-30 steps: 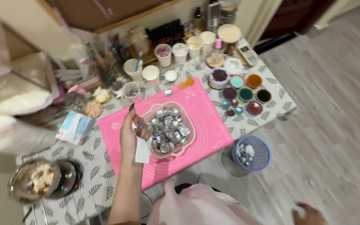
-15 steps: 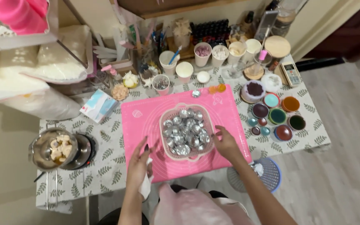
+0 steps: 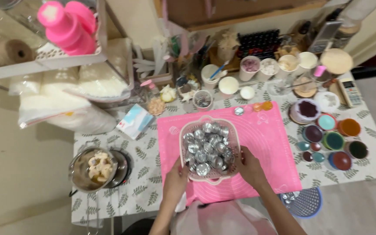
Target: Preparing tea light candle containers, pouring melted wax, and positioning wicks.
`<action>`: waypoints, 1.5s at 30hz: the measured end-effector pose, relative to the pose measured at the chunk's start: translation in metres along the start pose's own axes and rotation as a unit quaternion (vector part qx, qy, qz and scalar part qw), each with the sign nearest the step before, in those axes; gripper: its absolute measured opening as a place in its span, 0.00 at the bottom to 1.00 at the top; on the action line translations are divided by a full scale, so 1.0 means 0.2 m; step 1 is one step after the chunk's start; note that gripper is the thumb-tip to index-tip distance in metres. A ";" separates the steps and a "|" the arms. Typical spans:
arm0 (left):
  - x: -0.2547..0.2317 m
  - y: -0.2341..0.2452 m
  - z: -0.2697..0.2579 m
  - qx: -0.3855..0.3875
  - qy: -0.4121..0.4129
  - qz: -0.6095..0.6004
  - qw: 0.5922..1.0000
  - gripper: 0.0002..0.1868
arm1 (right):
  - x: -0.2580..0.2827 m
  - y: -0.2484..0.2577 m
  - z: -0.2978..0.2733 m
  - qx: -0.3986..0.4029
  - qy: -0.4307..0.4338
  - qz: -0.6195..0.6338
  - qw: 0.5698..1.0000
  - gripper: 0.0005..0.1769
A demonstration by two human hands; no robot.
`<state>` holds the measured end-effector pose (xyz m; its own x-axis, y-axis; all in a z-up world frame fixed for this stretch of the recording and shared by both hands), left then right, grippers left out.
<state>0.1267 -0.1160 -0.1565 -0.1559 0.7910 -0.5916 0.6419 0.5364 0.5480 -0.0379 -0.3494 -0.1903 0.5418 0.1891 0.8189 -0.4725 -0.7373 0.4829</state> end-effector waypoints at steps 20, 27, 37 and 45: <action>0.08 0.35 -0.01 -0.270 -0.073 0.047 0.959 0.32 | 0.59 -0.60 0.35 -0.057 0.269 -0.258 0.926 0.14; -0.22 0.30 0.11 -0.188 -0.134 0.081 0.970 0.15 | 0.49 -0.66 0.46 -0.111 0.184 -0.321 0.922 0.13; -0.33 0.07 0.47 -0.232 -0.168 0.197 0.938 0.12 | 0.38 -0.48 0.36 -0.046 0.291 -0.121 0.948 0.16; -0.34 0.07 0.40 -0.235 -0.140 0.182 0.944 0.09 | 0.55 -0.19 0.26 0.029 0.315 -0.054 0.947 0.11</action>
Point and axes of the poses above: each hand's wrist, its own z-axis towards the middle knuckle, its own y-axis out of the back of the hand, x = y × z, the point moved 4 cm from there along z, towards the middle knuckle, and after that the axes turned 10 degrees about y, right-handed, at the moved point
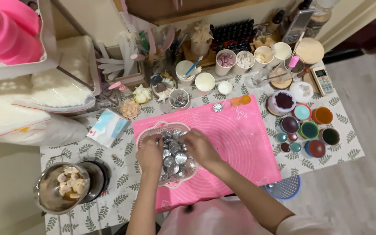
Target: Preparing tea light candle containers, pouring melted wax, and positioning wicks.
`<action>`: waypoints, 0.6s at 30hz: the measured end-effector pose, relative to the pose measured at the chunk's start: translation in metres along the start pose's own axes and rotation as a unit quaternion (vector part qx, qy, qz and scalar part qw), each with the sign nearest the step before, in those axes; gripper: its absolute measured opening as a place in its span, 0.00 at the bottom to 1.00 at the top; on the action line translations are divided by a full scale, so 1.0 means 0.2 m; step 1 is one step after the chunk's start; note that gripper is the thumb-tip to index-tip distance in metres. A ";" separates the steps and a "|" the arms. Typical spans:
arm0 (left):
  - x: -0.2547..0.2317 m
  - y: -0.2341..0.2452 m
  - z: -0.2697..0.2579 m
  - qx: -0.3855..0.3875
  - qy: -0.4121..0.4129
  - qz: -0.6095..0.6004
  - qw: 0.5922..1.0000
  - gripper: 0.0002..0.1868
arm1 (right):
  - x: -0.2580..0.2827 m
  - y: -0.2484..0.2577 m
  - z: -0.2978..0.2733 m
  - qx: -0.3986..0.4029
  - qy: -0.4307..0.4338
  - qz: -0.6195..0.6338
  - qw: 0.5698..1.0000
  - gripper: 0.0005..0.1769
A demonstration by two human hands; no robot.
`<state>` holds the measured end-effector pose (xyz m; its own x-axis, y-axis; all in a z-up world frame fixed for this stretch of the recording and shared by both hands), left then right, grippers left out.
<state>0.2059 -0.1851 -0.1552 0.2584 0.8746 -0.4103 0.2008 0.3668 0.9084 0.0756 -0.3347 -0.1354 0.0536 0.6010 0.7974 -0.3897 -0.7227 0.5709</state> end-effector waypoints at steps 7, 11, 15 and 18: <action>-0.18 0.14 -0.11 0.010 0.076 -0.049 0.996 0.13 | -0.73 0.50 -0.34 -0.202 -0.096 -0.149 0.963 0.08; -0.39 0.18 -0.22 0.026 0.122 -0.020 0.992 0.12 | -0.93 0.65 -0.41 -0.196 -0.099 -0.216 0.951 0.09; -0.62 0.07 -0.28 0.030 0.078 0.015 0.996 0.12 | -1.05 0.65 -0.39 -0.185 -0.138 -0.226 0.946 0.09; -0.79 -0.15 -0.34 0.016 -0.113 -0.027 0.993 0.11 | -1.08 0.65 -0.38 -0.192 -0.134 -0.232 0.944 0.09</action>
Point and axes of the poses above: each hand's wrist, its own z-axis towards the middle knuckle, its own y-axis out of the back of the hand, x = y × z, the point moved 4 cm from there along z, towards the middle knuckle, and after that the axes turned 10 degrees about y, right-handed, at the moved point
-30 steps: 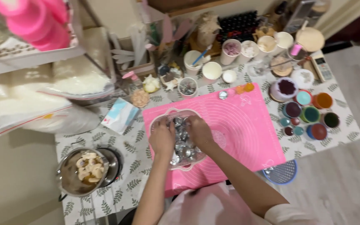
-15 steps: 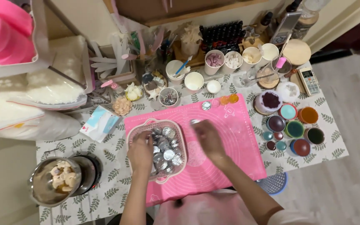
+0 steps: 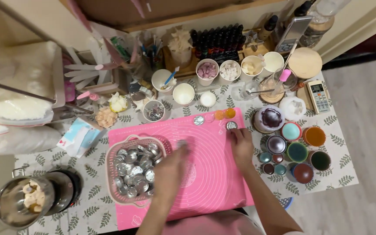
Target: Preparing tea light candle containers, pouring melted wax, and positioning wicks.
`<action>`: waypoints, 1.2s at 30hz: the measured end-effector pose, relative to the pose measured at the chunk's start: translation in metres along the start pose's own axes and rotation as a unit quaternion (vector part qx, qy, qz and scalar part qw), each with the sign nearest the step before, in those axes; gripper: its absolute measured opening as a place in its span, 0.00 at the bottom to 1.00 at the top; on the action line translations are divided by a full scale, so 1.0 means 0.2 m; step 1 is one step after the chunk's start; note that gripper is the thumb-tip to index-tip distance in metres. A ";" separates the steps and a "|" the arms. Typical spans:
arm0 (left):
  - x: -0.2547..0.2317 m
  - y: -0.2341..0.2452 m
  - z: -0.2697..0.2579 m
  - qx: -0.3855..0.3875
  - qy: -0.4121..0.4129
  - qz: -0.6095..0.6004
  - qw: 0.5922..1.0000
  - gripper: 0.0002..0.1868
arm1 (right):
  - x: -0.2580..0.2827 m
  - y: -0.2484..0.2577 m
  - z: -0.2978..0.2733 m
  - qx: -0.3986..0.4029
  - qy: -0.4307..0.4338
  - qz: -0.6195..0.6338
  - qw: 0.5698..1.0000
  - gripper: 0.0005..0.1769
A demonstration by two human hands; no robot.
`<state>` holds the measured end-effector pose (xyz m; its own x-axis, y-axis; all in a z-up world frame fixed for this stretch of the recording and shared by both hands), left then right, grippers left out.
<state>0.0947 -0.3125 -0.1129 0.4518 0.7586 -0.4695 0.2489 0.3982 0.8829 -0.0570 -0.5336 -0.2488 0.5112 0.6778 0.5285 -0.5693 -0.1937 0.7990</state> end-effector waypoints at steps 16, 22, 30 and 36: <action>-0.25 -0.89 0.20 0.056 -0.341 0.019 0.938 0.27 | 0.02 0.03 0.06 -0.018 -0.044 0.058 0.997 0.07; -0.24 -0.92 0.21 0.067 -0.330 0.014 0.941 0.27 | 0.02 0.03 0.09 0.000 -0.076 0.058 0.995 0.07; -0.24 -0.92 0.26 0.054 -0.341 0.000 0.939 0.26 | 0.04 0.03 0.08 -0.012 -0.071 0.048 0.996 0.08; -0.30 -0.82 0.26 0.018 -0.317 -0.039 0.947 0.19 | 0.05 0.04 0.08 -0.013 -0.102 0.075 0.992 0.10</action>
Point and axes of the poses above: each hand's wrist, its own z-axis towards the middle knuckle, its own y-axis out of the back of the hand, x = y × z, the point moved 4 cm from there along z, towards the middle knuckle, and after that the axes turned 10 degrees about y, right-handed, at the moved point
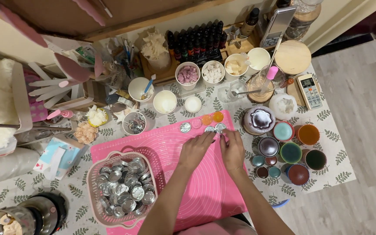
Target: Preparing tea light candle containers, pouring melted wax, and positioning wicks.
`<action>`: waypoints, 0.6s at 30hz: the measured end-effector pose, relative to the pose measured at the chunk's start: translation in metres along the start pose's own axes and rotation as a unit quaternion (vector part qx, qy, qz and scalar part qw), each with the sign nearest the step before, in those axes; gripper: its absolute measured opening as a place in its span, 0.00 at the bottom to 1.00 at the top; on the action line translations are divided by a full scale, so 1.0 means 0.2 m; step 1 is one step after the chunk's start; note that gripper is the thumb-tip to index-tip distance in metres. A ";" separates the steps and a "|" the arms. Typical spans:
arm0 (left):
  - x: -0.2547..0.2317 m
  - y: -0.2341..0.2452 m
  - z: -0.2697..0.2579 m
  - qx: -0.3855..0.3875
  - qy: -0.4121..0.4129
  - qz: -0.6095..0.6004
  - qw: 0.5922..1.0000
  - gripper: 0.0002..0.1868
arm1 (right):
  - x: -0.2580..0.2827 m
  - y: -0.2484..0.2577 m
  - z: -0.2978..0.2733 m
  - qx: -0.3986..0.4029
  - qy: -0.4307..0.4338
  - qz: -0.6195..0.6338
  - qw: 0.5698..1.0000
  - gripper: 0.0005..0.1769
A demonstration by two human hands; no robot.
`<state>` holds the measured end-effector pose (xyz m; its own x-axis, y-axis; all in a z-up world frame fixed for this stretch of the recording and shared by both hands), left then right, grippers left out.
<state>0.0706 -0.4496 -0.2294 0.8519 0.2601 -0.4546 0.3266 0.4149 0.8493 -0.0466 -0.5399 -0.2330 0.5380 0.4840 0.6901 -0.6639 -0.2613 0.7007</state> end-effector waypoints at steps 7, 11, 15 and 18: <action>-0.05 -0.04 -0.12 0.020 0.133 -0.050 0.990 0.12 | -0.07 -0.04 -0.04 -0.007 -0.006 0.031 0.999 0.09; -0.07 0.01 -0.12 0.037 0.146 -0.038 0.988 0.12 | -0.03 -0.02 -0.05 -0.013 0.016 0.035 0.999 0.09; -0.12 0.27 -0.20 0.011 0.219 -0.103 0.970 0.13 | 0.12 0.01 -0.07 0.001 -0.011 0.048 0.999 0.13; -0.11 0.52 -0.38 -0.031 0.324 -0.171 0.930 0.12 | 0.33 0.00 -0.11 0.038 -0.020 0.100 0.994 0.15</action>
<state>0.0556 -0.3451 -0.1510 0.2706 0.5661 -0.7786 0.4913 0.6143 0.6174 -0.0225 -0.4901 -0.1913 0.4199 0.3836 0.8225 -0.7187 -0.4128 0.5595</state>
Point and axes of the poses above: each hand's wrist, its own z-axis towards the middle knuckle, its own y-axis out of the back of the hand, x = y × z, the point moved 4 cm from there along z, towards the middle knuckle, and after that the axes turned 10 degrees about y, right-handed, at the moved point
